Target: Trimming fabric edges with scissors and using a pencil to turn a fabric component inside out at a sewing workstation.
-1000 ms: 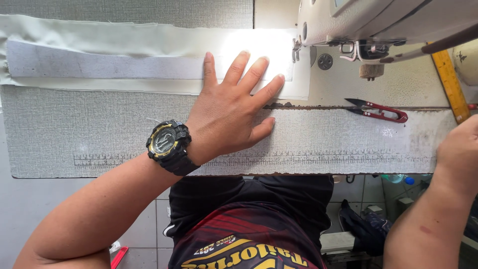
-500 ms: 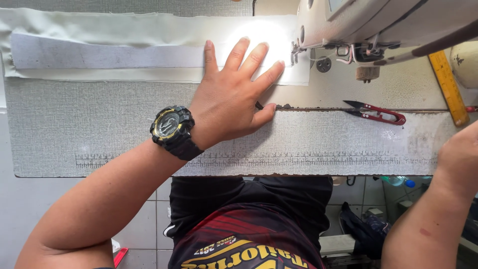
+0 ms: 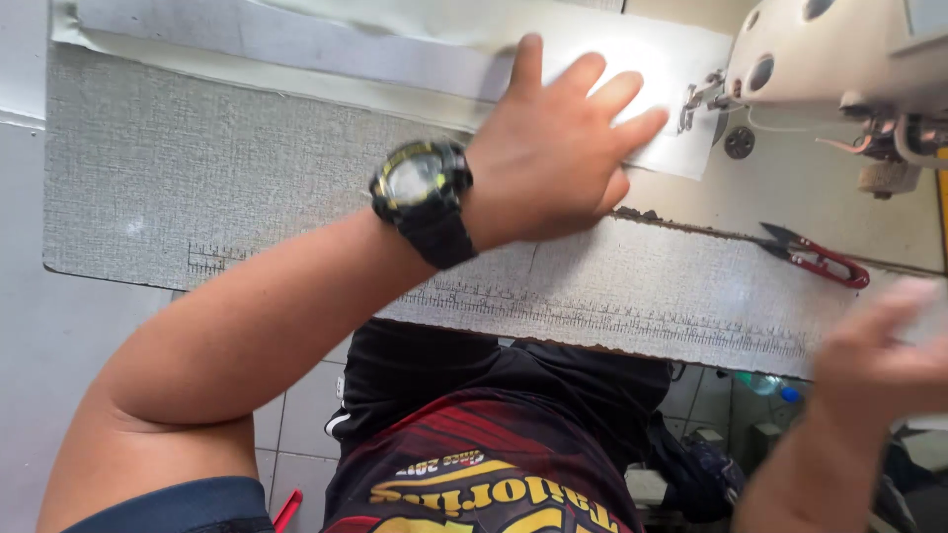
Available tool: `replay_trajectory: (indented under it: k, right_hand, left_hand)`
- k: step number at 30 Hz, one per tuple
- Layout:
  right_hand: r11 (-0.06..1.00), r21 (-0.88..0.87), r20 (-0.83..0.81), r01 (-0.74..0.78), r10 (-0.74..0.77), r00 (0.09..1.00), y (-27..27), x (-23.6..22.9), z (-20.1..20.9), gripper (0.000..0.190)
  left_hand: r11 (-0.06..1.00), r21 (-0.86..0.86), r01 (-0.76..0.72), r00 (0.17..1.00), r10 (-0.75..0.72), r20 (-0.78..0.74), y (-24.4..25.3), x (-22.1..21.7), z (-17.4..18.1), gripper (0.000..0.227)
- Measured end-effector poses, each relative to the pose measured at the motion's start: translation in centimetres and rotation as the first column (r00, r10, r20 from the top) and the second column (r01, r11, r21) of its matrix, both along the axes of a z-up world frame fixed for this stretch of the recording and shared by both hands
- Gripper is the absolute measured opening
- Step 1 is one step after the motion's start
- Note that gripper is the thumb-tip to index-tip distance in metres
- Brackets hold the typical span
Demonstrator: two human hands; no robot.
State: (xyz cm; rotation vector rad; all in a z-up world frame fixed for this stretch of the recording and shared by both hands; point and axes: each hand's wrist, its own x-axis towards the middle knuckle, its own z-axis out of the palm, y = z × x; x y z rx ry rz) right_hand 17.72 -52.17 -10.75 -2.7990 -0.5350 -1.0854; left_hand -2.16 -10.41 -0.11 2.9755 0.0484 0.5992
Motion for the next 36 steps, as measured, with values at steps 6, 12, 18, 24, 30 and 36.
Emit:
replay_trajectory:
  k: [6,12,18,24,30,36]
  right_hand:
    - [0.464,0.195,-0.393,-0.864,0.844,0.364,19.4,-15.5,11.6,0.045]
    - [0.416,-0.006,-0.543,-0.91,0.763,0.352,22.9,-17.9,11.1,0.088]
    - [0.431,-0.09,-0.521,-0.898,0.748,0.411,22.0,-21.4,11.1,0.097]
    - [0.429,-0.032,-0.541,-0.903,0.752,0.377,21.3,-24.3,10.5,0.097]
    - [0.14,0.293,-0.552,-0.946,0.833,-0.048,20.6,-24.9,12.4,0.075]
    - [0.325,0.357,-0.43,-0.876,0.889,0.155,15.3,-16.5,13.4,0.032]
  left_hand:
    - [0.979,-0.054,0.196,0.974,-0.201,-0.104,3.0,1.9,-0.4,0.019]
    - [0.986,-0.06,0.156,0.988,-0.157,-0.012,3.1,1.4,-0.8,0.014]
    - [0.988,-0.042,0.151,0.988,-0.149,0.039,3.0,1.4,-1.1,0.013]
    - [0.994,0.008,0.11,0.992,-0.11,0.055,2.6,1.5,-1.1,0.013]
    - [0.997,0.03,0.073,0.994,-0.075,0.073,2.1,1.4,-1.1,0.009]
    - [0.997,0.065,0.05,0.995,-0.055,0.079,0.7,0.9,-0.4,0.012]
